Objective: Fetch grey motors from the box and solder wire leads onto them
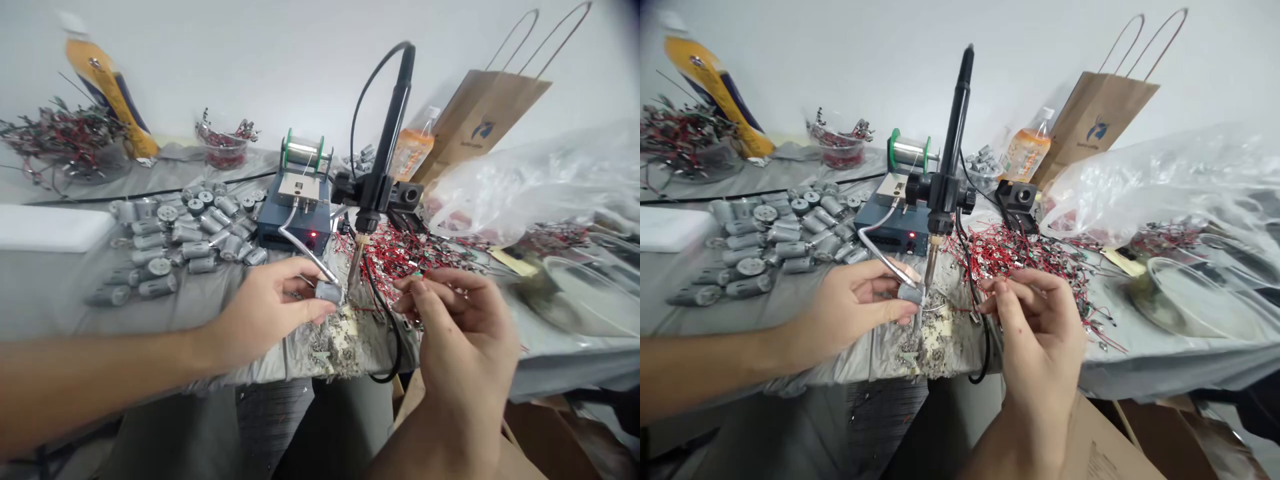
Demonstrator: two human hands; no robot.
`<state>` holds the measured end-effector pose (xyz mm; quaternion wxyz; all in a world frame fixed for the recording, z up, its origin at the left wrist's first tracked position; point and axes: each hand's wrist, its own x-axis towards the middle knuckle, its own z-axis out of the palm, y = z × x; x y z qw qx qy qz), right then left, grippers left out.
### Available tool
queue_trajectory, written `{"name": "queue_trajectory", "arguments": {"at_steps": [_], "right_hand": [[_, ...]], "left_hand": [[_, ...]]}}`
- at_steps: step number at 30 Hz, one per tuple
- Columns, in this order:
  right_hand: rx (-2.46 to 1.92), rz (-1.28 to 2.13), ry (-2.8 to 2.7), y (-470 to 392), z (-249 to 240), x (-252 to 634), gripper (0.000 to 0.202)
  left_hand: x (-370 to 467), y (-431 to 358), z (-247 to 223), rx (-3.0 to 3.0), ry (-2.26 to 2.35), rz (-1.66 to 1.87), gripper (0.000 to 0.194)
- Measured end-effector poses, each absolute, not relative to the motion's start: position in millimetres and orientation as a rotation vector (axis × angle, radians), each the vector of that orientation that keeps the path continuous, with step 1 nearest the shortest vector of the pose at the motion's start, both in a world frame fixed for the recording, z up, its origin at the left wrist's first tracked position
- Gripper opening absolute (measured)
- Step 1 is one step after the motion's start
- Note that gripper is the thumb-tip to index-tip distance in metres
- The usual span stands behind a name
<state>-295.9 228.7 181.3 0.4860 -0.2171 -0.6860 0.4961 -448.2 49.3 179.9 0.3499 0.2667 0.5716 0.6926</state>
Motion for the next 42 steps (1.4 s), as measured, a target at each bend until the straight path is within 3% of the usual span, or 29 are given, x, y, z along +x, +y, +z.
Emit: {"name": "queue_trajectory", "arguments": {"at_steps": [3, 9, 20, 24, 27, 42], "right_hand": [[-0.563, 1.024, -1.781, 226, 185, -291, 0.006], [-0.587, 0.792, -1.823, 221, 184, -286, 0.007], [-0.514, 0.978, -1.947, 216, 190, -283, 0.021], [-0.426, 0.825, -1.992, 219, 188, -285, 0.01], [-0.35, 0.742, -2.017, 222, 186, -290, 0.016], [-0.158, 0.824, -2.081, 221, 187, -301, 0.017]], "left_hand": [[-447, 48, 182, 0.683, 1.481, 1.797, 0.029], [-447, 47, 184, 0.68, 1.525, 1.773, 0.033], [-446, 46, 185, 0.668, 1.555, 1.775, 0.036], [-446, 45, 184, 0.701, 1.56, 1.803, 0.035], [-445, 45, 184, 0.694, 1.543, 1.82, 0.034], [-446, 44, 185, 0.641, 1.518, 1.805, 0.038]]}}
